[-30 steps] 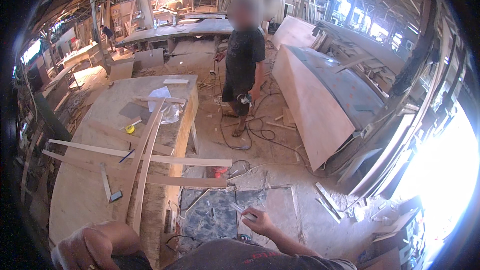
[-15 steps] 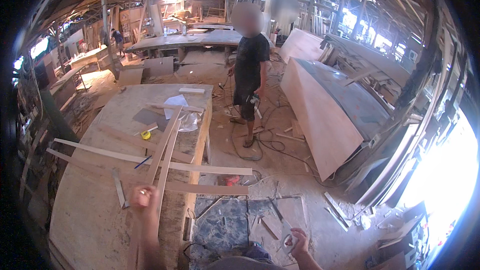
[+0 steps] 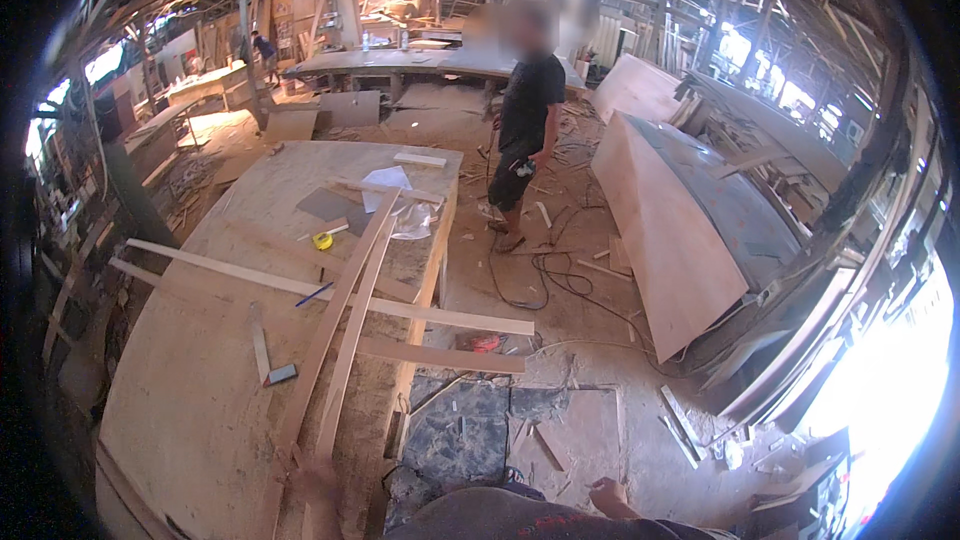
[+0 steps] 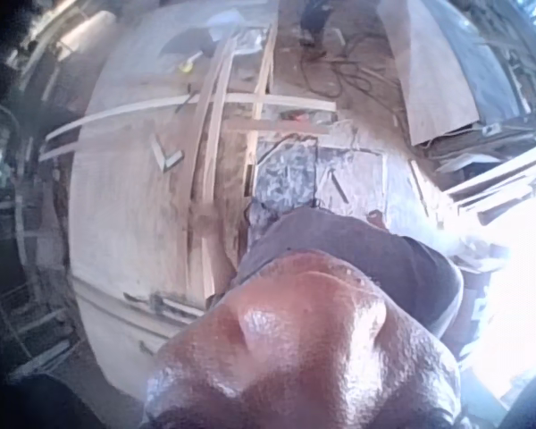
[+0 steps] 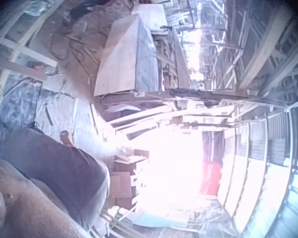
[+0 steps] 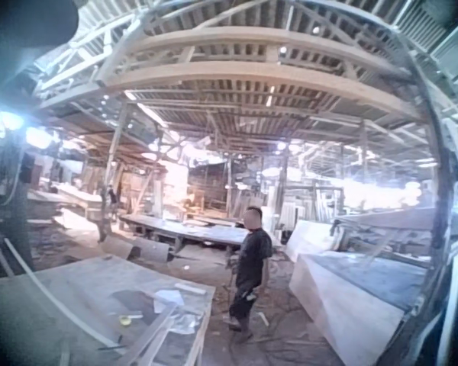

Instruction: The person measures and marks wooden planks on a workbench using a tape measure, square, and pencil. They then use a hammer to drive nails into the wood to assemble a frame structure. The person also moves pieces of wood around the workshop and interacts with a coworker.

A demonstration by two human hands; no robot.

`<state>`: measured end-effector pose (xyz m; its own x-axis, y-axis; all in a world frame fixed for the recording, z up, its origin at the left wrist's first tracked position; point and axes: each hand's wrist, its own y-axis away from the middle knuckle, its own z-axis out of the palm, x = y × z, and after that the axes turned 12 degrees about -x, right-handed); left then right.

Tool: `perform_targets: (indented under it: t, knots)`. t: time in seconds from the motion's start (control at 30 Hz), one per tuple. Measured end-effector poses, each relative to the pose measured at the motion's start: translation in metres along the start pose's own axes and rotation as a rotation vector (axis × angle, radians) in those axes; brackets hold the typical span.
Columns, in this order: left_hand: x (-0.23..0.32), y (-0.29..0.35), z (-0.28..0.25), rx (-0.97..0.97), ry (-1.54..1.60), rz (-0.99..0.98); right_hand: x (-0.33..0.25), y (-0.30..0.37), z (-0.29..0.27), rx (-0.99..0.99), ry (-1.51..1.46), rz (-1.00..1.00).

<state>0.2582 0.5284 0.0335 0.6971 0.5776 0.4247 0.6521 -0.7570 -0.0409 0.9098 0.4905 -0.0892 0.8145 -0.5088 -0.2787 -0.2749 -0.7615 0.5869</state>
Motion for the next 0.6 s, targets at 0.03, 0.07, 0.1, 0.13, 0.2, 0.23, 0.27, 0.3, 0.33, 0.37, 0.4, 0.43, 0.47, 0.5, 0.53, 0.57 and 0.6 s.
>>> perform_targets:
  t: [0.03,0.07,0.1,0.13,0.2,0.23,0.27,0.3,0.33,0.37,0.4,0.43,0.47,0.5,0.53,0.57,0.6]
  knots:
    - [0.001,0.000,-0.009,-0.107,0.018,-0.120,0.029,-0.014,0.009,-0.120,-0.008,-0.053]
    - [-0.002,0.003,-0.011,-0.229,0.047,-0.239,0.057,-0.023,0.010,-0.144,0.053,-0.047]
    - [-0.015,0.006,-0.007,-0.260,0.008,-0.208,0.075,-0.035,0.006,-0.171,0.126,-0.054]
    - [-0.031,0.006,0.000,-0.277,-0.043,-0.184,0.078,-0.046,0.006,-0.211,0.194,-0.077]
    - [-0.059,0.007,0.019,-0.245,-0.165,-0.147,0.044,-0.050,0.002,-0.283,0.303,-0.036]
    - [-0.060,0.009,0.023,-0.208,-0.213,-0.123,0.035,-0.045,-0.003,-0.274,0.284,-0.023]
    - [-0.062,0.009,0.027,-0.217,-0.230,-0.136,0.024,-0.042,-0.010,-0.263,0.266,-0.009]
    - [-0.048,0.007,0.031,-0.254,-0.236,-0.131,0.023,-0.027,-0.025,-0.228,0.203,-0.031]
    - [-0.048,0.007,0.028,-0.260,-0.233,-0.140,-0.006,-0.019,-0.033,-0.207,0.130,-0.086]
    - [-0.050,0.008,0.026,-0.267,-0.232,-0.148,-0.035,-0.008,-0.042,-0.226,0.030,-0.056]
    - [-0.054,0.010,0.021,-0.261,-0.220,-0.164,-0.079,0.009,-0.059,-0.238,-0.063,-0.037]
    - [-0.053,0.011,0.021,-0.269,-0.209,-0.164,-0.082,0.010,-0.064,-0.215,-0.060,-0.062]
    - [-0.050,0.010,0.022,-0.270,-0.199,-0.159,-0.084,0.003,-0.066,-0.188,-0.064,-0.091]
    - [-0.049,0.011,0.023,-0.272,-0.190,-0.153,-0.085,-0.005,-0.068,-0.163,-0.068,-0.119]
    - [-0.050,0.013,0.023,-0.266,-0.178,-0.160,-0.085,-0.014,-0.065,-0.086,-0.004,-0.280]
    - [-0.050,0.013,0.025,-0.259,-0.168,-0.161,-0.081,-0.018,-0.059,-0.007,0.056,-0.439]
    - [-0.050,0.012,0.026,-0.250,-0.158,-0.164,-0.079,-0.025,-0.058,0.072,0.117,-0.601]
